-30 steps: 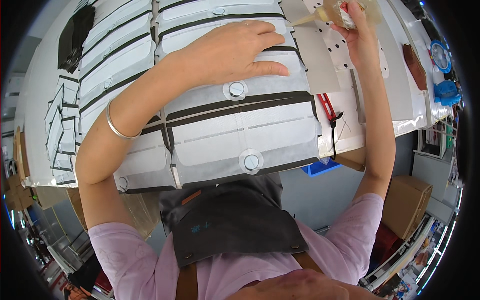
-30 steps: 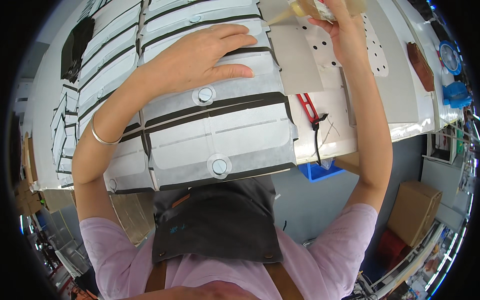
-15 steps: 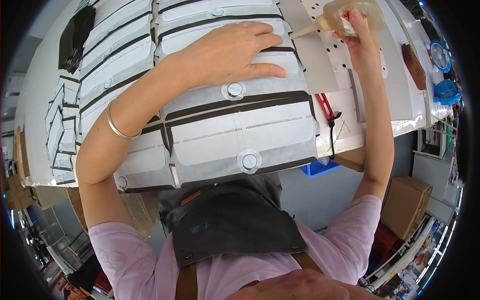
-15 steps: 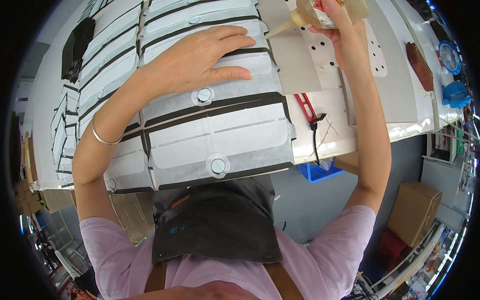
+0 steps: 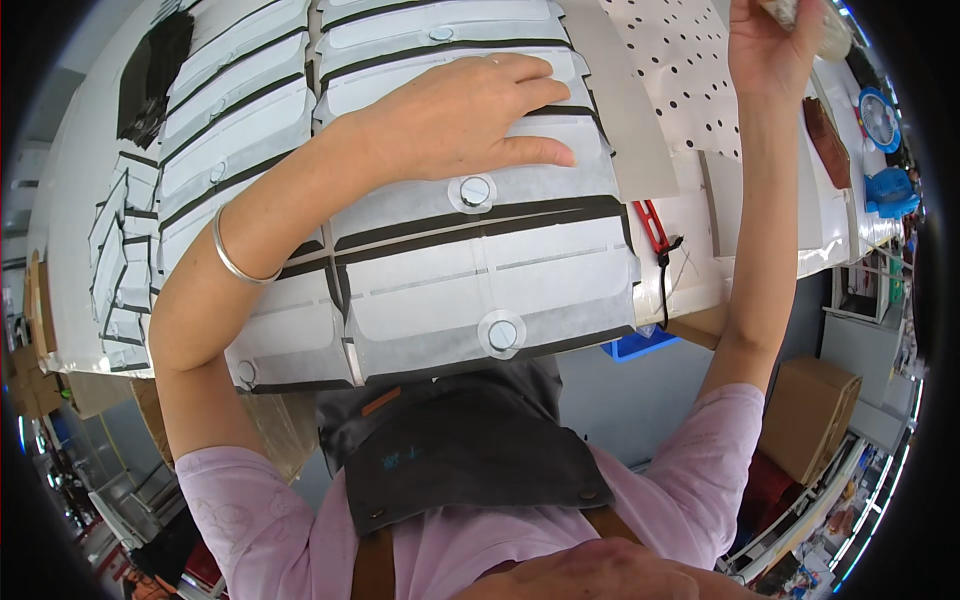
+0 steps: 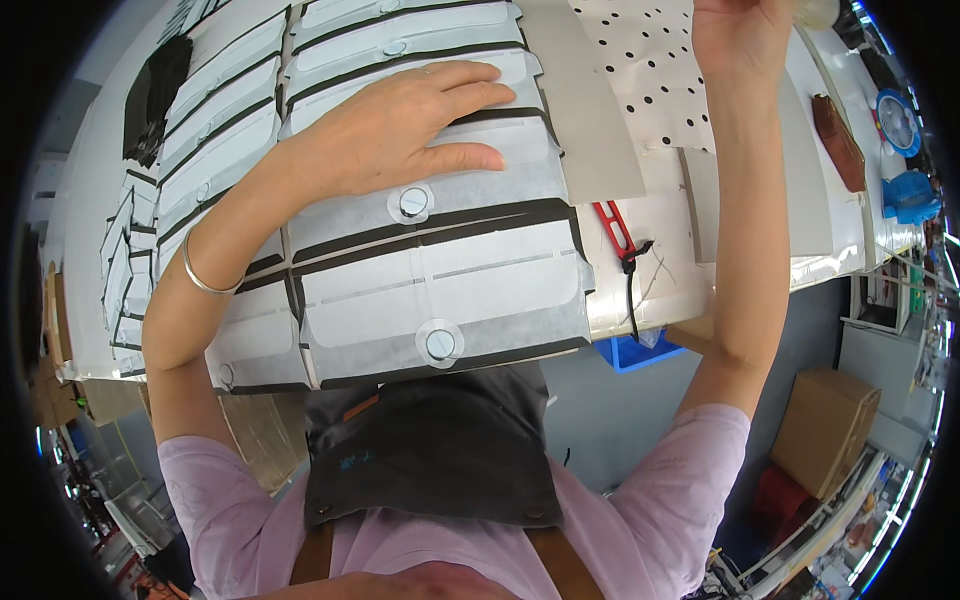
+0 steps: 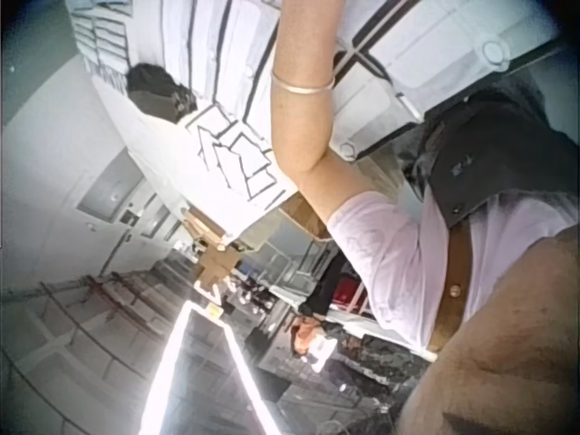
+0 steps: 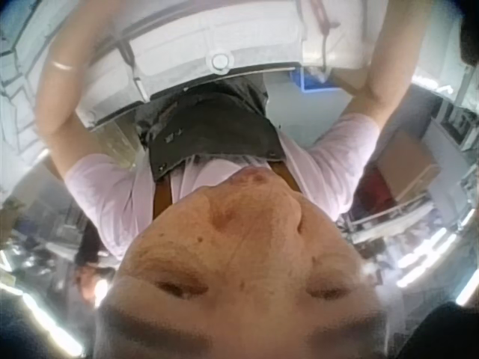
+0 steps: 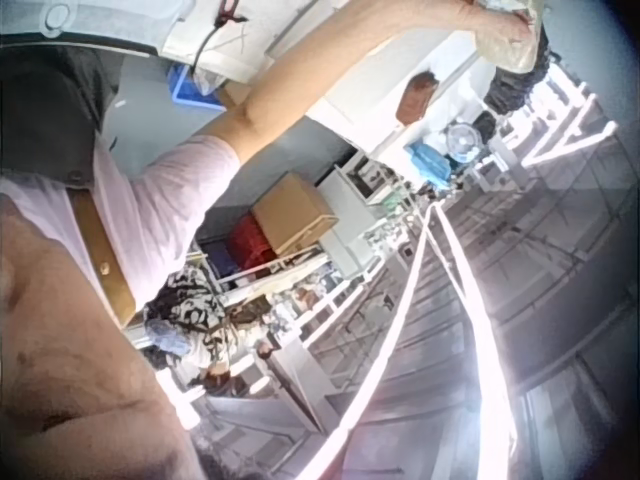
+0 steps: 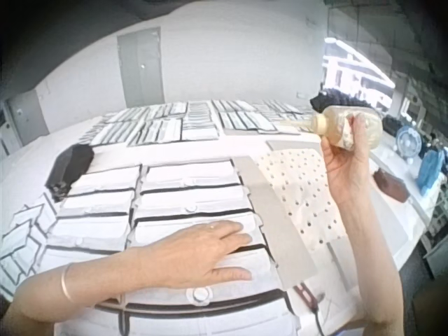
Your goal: The person arranges white mask-like components on a perforated board and applies adhesive from a squeeze bottle to the circular tabs on each unit. The person handles the components one by one, placing them in rows and then systematically applying glue to the designated spots.
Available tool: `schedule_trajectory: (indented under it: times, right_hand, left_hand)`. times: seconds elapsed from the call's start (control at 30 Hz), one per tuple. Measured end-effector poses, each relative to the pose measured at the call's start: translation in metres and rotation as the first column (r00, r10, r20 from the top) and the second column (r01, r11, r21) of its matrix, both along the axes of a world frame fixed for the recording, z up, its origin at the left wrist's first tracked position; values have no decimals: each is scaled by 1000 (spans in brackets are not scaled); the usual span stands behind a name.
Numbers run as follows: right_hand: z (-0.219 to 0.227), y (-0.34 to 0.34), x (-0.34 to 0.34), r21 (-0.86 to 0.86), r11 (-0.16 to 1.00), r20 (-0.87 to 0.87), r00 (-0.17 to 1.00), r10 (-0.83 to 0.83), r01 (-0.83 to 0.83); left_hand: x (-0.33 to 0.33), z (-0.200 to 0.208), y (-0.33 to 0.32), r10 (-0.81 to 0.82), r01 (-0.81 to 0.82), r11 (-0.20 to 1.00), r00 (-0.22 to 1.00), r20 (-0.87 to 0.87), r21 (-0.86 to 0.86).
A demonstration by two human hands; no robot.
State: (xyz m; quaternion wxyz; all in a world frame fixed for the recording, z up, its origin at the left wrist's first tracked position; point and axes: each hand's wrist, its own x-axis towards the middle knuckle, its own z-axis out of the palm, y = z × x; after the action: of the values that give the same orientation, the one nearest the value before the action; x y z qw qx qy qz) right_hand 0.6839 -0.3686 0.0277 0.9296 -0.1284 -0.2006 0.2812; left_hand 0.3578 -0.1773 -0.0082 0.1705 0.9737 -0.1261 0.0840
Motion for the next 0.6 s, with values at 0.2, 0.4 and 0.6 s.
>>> schedule_trajectory:
  times: [0.2,0.4,0.6]
  right_hand:
    - [-37,46,-56,-525,726,574,815,-83,444]
    - [-52,59,-52,-589,638,616,787,-43,496]
    - [-52,61,-57,-585,622,626,777,-62,520]
  left_hand:
    - [21,5,30,98,-92,994,990,99,-64]
    - [43,-3,48,113,-113,993,993,-16,22]
    - [46,-10,50,87,-88,995,996,16,55]
